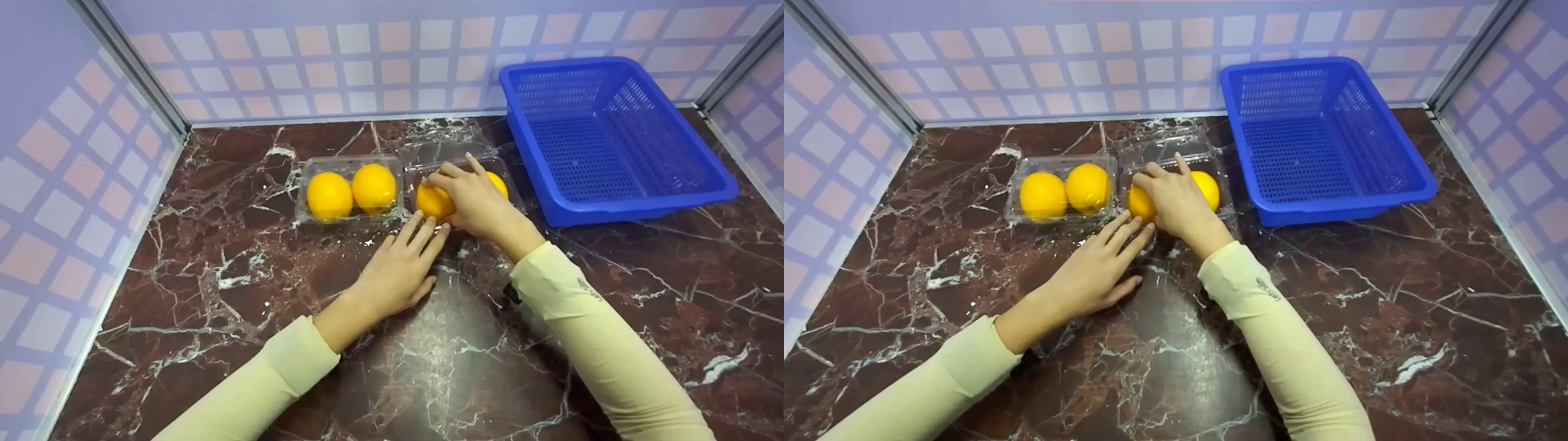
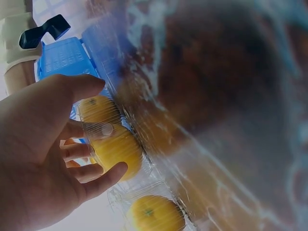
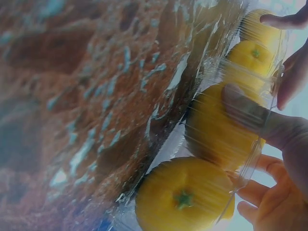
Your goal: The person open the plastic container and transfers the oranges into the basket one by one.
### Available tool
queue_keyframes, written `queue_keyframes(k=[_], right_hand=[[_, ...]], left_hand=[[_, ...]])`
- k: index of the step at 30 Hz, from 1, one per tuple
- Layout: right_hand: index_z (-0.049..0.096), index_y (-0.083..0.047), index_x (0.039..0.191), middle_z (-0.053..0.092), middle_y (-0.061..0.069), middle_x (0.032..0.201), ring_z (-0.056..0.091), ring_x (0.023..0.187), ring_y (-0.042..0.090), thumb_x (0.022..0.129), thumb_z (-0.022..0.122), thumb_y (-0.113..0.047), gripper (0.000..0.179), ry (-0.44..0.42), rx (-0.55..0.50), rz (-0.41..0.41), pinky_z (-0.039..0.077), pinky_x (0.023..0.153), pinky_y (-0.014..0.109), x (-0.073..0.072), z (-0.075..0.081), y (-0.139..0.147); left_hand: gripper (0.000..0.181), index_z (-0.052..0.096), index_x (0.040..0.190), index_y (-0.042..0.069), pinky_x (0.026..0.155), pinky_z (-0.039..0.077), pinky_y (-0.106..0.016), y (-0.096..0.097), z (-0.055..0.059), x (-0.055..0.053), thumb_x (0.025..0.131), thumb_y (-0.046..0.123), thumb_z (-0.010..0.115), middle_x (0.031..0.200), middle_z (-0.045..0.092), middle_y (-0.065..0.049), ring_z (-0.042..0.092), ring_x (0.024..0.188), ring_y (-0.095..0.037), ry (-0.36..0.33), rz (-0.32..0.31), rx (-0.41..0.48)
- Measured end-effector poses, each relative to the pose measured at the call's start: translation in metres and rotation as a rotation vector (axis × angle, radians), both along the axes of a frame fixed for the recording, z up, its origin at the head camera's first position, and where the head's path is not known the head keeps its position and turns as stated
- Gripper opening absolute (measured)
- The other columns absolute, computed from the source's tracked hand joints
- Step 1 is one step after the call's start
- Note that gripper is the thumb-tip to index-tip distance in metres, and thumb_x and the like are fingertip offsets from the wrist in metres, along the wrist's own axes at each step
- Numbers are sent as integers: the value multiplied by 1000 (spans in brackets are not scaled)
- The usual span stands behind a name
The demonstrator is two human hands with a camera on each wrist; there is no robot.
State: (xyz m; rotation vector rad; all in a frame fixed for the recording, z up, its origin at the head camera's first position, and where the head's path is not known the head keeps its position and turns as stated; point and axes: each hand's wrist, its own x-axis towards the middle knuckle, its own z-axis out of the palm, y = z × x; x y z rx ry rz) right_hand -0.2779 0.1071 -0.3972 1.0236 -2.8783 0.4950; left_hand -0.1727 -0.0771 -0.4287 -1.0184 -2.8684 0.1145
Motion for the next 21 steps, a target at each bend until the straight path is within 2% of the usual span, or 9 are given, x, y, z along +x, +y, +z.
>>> queue_keyframes(k=[5, 8, 11, 14, 18, 21], right_hand=[[68, -12, 138, 64, 16, 139, 60, 133, 40, 78, 91, -6, 65, -4, 4, -5, 11, 131, 62, -1, -2, 2], [66, -14, 143, 60, 18, 140, 54, 138, 43, 78, 92, -7, 70, -40, -24, -9, 12, 131, 63, -1, -4, 4], [64, -16, 147, 55, 21, 144, 45, 143, 48, 79, 90, -6, 73, -104, -51, -17, 21, 128, 65, -1, -7, 6], [62, -17, 149, 52, 24, 149, 38, 147, 51, 81, 89, -7, 74, -135, -49, -21, 22, 127, 67, -1, -8, 8], [61, -16, 149, 55, 23, 149, 42, 145, 46, 81, 90, -10, 73, -92, -51, -3, 8, 132, 59, -2, -6, 10], [62, -16, 148, 57, 21, 146, 47, 141, 42, 81, 90, -13, 73, -36, -82, 9, 2, 133, 53, -2, -3, 11]], left_hand=[[85, 22, 170, 9, 117, 46, -55, -1, -1, -1, 105, 45, 63, 173, 28, -19, 21, 161, -39, -45, 1, 19], [85, 22, 170, 11, 119, 44, -55, -5, -1, -1, 104, 43, 65, 173, 26, -19, 21, 162, -39, -52, -2, 44], [85, 23, 170, 11, 120, 42, -56, -8, -3, 0, 103, 41, 66, 171, 27, -20, 23, 161, -40, -43, -18, 58], [84, 26, 169, 9, 119, 44, -54, -7, -3, 2, 103, 41, 67, 168, 30, -22, 25, 159, -41, -19, -33, 55], [85, 28, 168, 6, 117, 46, -53, -6, -1, 2, 102, 42, 68, 166, 34, -22, 27, 158, -42, 18, -41, 49], [85, 29, 167, 7, 116, 48, -53, -8, 0, 1, 101, 41, 69, 165, 35, -22, 28, 158, -42, 27, -36, 55]])
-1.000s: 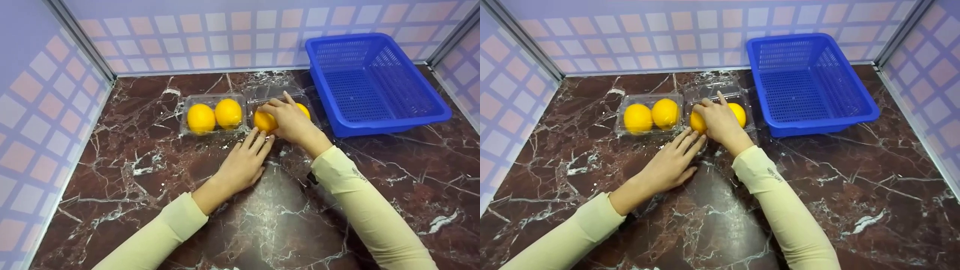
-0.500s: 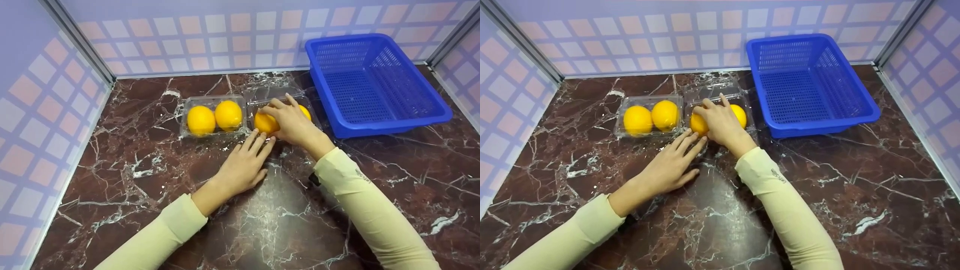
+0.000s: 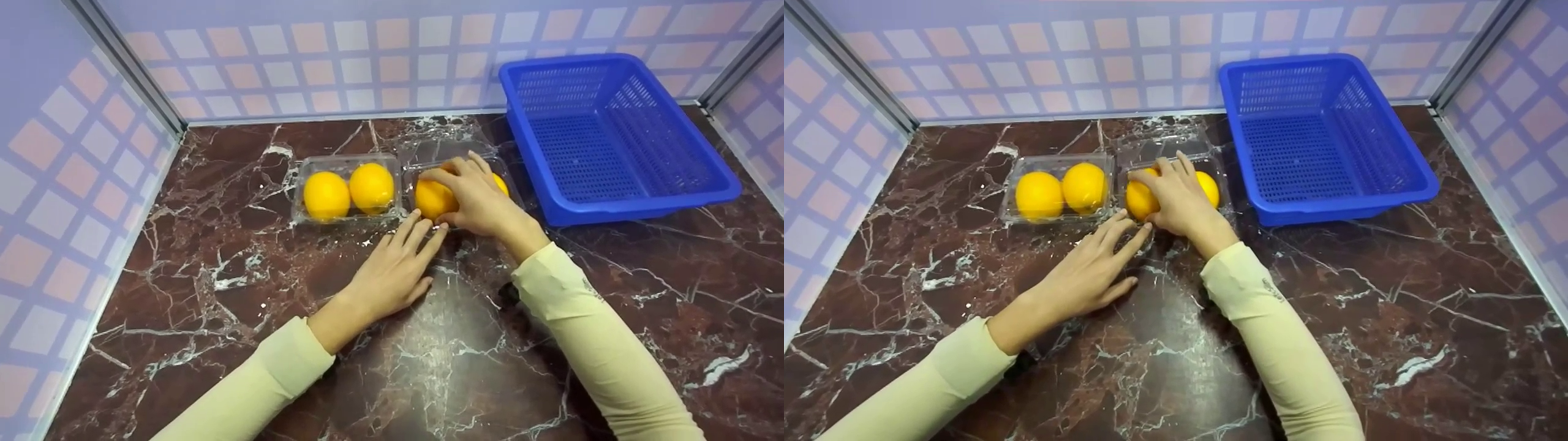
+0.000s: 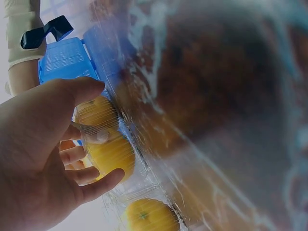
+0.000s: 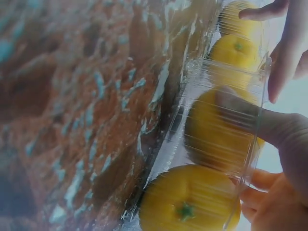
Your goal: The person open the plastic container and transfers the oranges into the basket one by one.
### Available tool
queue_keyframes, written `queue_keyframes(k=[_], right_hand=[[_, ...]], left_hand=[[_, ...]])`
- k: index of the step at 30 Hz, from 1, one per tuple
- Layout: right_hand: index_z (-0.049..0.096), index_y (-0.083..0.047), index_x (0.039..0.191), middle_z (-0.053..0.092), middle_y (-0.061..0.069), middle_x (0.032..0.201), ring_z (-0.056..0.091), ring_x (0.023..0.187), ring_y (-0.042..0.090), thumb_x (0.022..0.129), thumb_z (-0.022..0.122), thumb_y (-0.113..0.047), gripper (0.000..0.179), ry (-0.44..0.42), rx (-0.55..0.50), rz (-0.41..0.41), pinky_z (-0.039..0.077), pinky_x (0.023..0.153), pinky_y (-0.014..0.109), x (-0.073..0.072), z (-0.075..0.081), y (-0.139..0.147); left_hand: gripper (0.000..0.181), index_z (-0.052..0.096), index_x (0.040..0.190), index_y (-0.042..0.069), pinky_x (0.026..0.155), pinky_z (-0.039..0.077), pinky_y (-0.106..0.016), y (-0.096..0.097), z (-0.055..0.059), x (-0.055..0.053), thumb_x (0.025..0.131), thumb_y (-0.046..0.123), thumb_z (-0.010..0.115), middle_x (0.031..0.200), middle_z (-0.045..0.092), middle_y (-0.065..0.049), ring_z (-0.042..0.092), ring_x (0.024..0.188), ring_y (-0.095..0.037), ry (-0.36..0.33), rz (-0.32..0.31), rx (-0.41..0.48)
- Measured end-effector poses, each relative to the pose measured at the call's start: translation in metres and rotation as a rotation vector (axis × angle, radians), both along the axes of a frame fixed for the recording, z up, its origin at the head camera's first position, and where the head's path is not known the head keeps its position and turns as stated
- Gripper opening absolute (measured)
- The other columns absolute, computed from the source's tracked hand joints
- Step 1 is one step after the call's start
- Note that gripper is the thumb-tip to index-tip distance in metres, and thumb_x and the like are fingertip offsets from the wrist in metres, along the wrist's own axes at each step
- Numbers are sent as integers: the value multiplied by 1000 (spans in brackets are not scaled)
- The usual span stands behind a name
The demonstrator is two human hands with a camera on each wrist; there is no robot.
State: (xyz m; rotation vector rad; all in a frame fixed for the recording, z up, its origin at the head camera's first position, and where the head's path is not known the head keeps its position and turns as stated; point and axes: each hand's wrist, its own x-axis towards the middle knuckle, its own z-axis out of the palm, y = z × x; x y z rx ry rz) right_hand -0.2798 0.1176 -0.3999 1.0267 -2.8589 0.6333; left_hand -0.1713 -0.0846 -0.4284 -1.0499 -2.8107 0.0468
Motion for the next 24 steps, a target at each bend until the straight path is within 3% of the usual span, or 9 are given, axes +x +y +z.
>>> queue_keyframes(k=[11, 24], right_hand=[[60, -15, 148, 55, 21, 146, 48, 141, 39, 84, 91, -27, 73, 145, -115, -31, 3, 133, 52, 7, 24, 6], [61, -16, 147, 56, 21, 144, 51, 137, 38, 81, 94, -23, 74, 249, -157, -34, 7, 130, 57, 28, 39, 44]], left_hand=[[82, 29, 167, 8, 111, 50, -55, -5, 4, -2, 102, 38, 69, 165, 34, -22, 27, 158, -43, -39, 7, 54], [85, 26, 169, 8, 113, 49, -55, -1, -2, -2, 102, 39, 68, 165, 33, -23, 27, 158, -43, -57, 2, 57]])
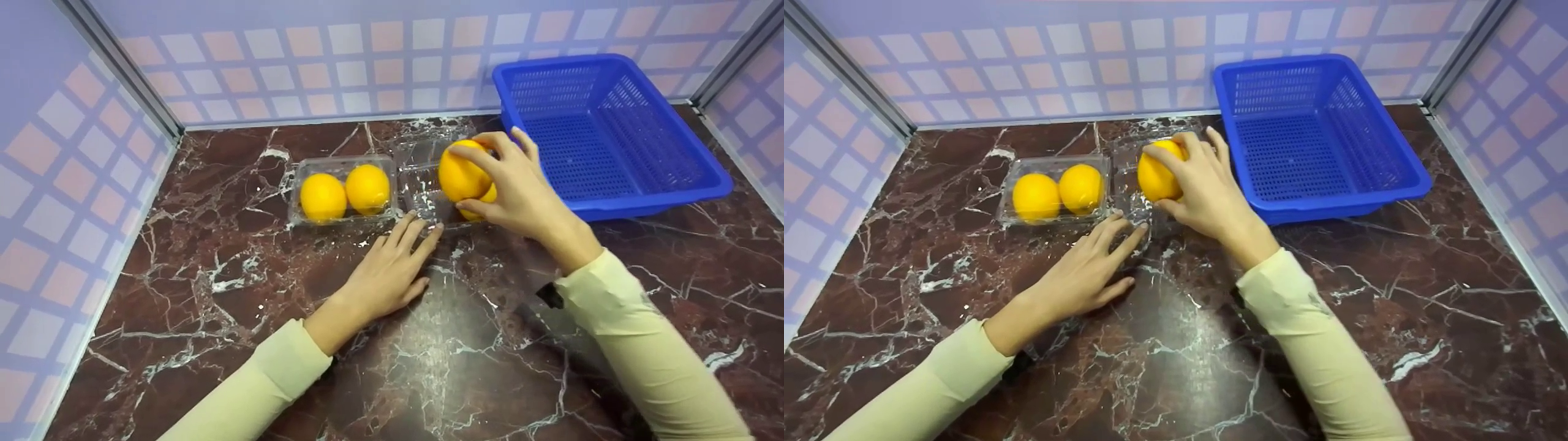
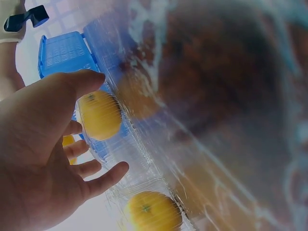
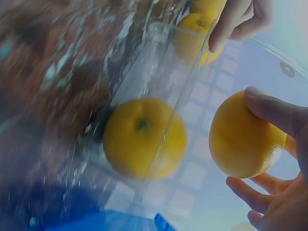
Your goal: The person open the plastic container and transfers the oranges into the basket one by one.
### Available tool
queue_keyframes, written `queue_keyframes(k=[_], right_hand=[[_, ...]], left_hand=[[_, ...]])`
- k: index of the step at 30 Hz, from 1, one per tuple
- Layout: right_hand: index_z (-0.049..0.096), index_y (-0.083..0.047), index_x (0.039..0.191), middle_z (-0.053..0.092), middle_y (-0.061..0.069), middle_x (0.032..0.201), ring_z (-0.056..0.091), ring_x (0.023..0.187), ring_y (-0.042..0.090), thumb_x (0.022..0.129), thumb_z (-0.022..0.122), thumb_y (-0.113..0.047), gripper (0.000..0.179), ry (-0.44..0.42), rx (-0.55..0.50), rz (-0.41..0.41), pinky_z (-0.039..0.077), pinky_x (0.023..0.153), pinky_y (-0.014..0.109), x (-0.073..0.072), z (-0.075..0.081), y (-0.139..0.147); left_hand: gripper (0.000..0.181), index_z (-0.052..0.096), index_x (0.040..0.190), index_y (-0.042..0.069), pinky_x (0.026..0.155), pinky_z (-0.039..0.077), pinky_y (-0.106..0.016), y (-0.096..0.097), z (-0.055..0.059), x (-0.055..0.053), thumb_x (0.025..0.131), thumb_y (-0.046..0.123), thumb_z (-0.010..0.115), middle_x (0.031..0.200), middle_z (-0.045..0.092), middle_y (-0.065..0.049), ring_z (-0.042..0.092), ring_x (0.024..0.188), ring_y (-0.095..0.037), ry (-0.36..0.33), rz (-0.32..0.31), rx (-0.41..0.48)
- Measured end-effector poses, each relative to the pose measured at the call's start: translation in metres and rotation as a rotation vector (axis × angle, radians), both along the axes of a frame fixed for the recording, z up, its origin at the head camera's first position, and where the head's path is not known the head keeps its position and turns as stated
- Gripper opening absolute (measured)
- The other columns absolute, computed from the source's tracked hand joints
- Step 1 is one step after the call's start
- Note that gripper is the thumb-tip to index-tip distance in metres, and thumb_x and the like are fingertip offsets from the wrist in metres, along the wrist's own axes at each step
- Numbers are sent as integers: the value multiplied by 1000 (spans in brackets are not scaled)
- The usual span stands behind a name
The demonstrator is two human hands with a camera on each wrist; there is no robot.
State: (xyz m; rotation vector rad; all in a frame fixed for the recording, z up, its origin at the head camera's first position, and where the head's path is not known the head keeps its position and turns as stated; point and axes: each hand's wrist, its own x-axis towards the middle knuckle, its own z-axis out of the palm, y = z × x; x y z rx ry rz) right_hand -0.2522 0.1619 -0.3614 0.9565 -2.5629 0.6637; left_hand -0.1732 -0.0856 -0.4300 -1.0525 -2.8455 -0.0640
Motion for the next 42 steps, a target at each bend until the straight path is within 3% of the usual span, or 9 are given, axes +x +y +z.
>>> queue_keyframes(k=[7, 12, 15, 23, 31, 37, 42], right_hand=[[61, -17, 148, 53, 24, 148, 50, 139, 41, 81, 94, -21, 75, 17, -9, -15, 10, 128, 62, 8, 8, 23], [60, -21, 149, 48, 26, 150, 50, 136, 46, 81, 94, -15, 76, -16, -59, -37, 38, 114, 70, 10, 13, 37], [60, -23, 150, 45, 26, 150, 51, 134, 48, 82, 93, -11, 77, -24, -87, -44, 47, 107, 71, 10, 16, 44], [60, -16, 149, 42, 27, 155, 48, 140, 48, 81, 91, -2, 77, -25, -140, -77, 40, 117, 67, 9, 25, 71], [60, -16, 150, 41, 28, 156, 48, 140, 51, 82, 89, 3, 75, -43, -162, -123, 39, 118, 67, 7, 27, 99], [61, -17, 149, 43, 28, 154, 48, 136, 54, 84, 89, -1, 73, -82, -156, -226, 39, 112, 75, 6, 21, 110], [58, -20, 153, 44, 26, 156, 46, 135, 59, 85, 89, -7, 76, -177, -128, -311, 36, 107, 81, 1, 15, 117]], left_hand=[[84, 26, 168, 7, 114, 48, -56, -1, -1, 1, 103, 39, 68, 165, 32, -24, 25, 159, -44, -17, -3, 12], [83, 27, 168, 7, 114, 48, -56, -3, -2, 1, 103, 39, 68, 165, 32, -23, 25, 159, -43, -24, 4, 10], [83, 28, 168, 7, 112, 49, -54, -4, -3, 2, 103, 39, 68, 164, 33, -23, 25, 159, -43, -14, 10, 4], [80, 29, 167, 5, 112, 49, -56, -3, -4, 2, 105, 42, 64, 164, 33, -25, 24, 159, -44, -17, 4, 33], [81, 27, 168, 7, 114, 48, -54, 0, 1, 4, 105, 42, 64, 166, 31, -24, 23, 160, -43, -20, 12, 6], [82, 23, 169, 7, 119, 44, -56, 3, 2, 3, 105, 40, 63, 168, 29, -23, 21, 161, -41, -38, 22, -18], [81, 24, 169, 8, 117, 45, -55, 3, 0, 3, 105, 38, 64, 168, 30, -22, 22, 161, -41, -37, 22, -14]])
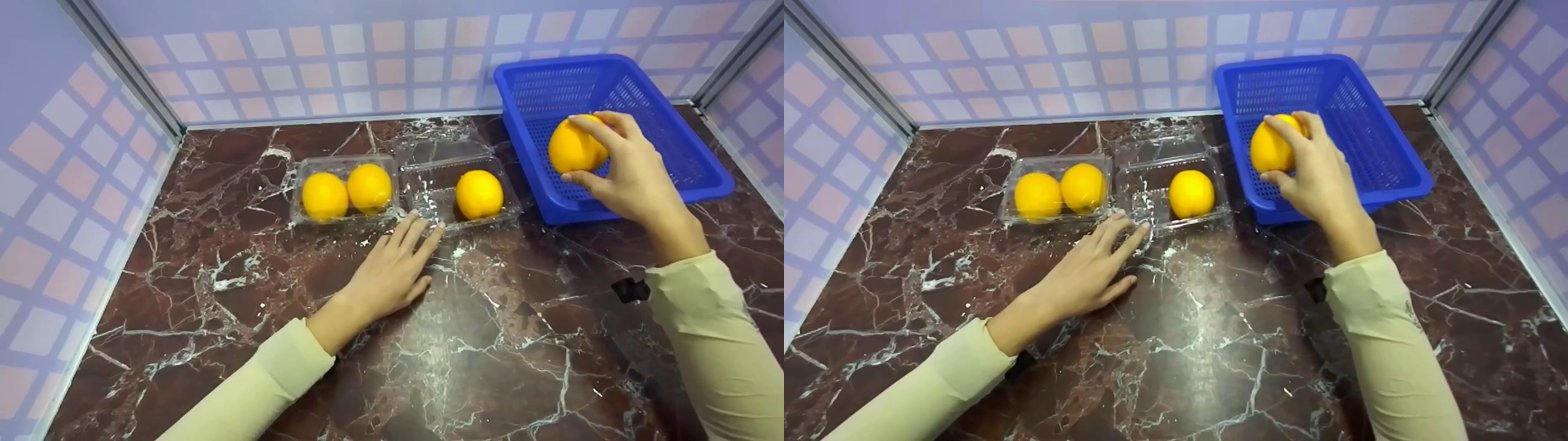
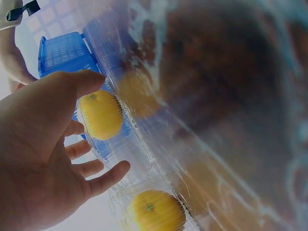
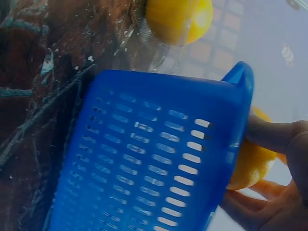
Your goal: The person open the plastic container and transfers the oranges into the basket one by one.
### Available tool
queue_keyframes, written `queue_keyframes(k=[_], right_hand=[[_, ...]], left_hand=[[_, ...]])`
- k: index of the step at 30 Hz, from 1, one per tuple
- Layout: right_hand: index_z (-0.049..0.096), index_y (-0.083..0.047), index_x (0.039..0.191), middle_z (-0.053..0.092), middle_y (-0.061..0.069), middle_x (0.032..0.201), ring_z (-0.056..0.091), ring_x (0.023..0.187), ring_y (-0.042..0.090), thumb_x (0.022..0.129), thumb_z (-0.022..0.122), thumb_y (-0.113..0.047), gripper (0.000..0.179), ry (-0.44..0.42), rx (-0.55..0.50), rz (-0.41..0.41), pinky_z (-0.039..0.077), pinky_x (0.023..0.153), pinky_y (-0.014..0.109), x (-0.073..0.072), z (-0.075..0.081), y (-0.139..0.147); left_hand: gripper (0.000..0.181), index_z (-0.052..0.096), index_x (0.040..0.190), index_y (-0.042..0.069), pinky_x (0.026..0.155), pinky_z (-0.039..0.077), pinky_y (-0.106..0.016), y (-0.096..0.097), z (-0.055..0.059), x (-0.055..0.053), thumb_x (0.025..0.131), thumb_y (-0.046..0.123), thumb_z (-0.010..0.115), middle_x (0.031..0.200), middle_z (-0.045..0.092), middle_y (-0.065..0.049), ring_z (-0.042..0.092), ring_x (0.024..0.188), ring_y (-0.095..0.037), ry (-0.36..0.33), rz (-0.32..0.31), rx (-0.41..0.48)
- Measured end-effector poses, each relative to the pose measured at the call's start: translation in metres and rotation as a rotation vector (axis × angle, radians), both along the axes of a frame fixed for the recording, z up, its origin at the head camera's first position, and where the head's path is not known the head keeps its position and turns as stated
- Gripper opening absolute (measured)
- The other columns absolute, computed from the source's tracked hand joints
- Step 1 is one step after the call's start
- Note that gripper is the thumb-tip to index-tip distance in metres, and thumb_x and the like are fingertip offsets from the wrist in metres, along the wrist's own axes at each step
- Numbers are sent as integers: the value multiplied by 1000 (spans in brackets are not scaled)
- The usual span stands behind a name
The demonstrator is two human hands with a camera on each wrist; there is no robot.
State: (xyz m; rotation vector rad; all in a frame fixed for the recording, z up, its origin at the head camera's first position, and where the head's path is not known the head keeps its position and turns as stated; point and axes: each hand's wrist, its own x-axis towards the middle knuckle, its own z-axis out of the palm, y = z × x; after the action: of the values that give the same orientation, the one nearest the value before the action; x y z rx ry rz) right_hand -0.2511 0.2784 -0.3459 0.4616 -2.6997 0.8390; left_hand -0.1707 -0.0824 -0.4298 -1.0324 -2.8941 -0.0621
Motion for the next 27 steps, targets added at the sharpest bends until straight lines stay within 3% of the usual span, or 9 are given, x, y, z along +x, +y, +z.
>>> queue_keyframes(k=[4, 8, 20, 27], right_hand=[[54, -21, 157, 43, 25, 160, 42, 138, 62, 88, 87, -11, 77, -95, 7, -26, 30, 107, 82, -7, -3, 5], [51, -19, 158, 42, 27, 161, 39, 139, 63, 90, 85, -11, 76, -163, 48, 5, 27, 108, 83, -14, -6, 11], [49, -13, 159, 45, 28, 160, 42, 141, 56, 92, 85, -16, 76, -336, 117, 93, 32, 110, 76, -29, -9, 26], [49, -15, 159, 51, 34, 150, 50, 118, 49, 94, 82, -21, 73, -443, 154, 124, 39, 100, 65, -36, -12, 28]], left_hand=[[81, 24, 169, 8, 116, 46, -54, 0, 0, 0, 105, 37, 65, 168, 30, -21, 21, 161, -41, -6, 0, 9], [82, 24, 169, 8, 116, 46, -55, 0, 1, 1, 105, 37, 65, 168, 29, -21, 20, 161, -41, -11, 2, 8], [80, 21, 170, 9, 118, 45, -55, 2, 2, 0, 107, 37, 61, 169, 28, -22, 20, 161, -41, 0, 7, -15], [79, 22, 169, 8, 118, 45, -54, 1, 1, 1, 107, 35, 62, 168, 30, -21, 22, 161, -41, 8, 8, -18]])
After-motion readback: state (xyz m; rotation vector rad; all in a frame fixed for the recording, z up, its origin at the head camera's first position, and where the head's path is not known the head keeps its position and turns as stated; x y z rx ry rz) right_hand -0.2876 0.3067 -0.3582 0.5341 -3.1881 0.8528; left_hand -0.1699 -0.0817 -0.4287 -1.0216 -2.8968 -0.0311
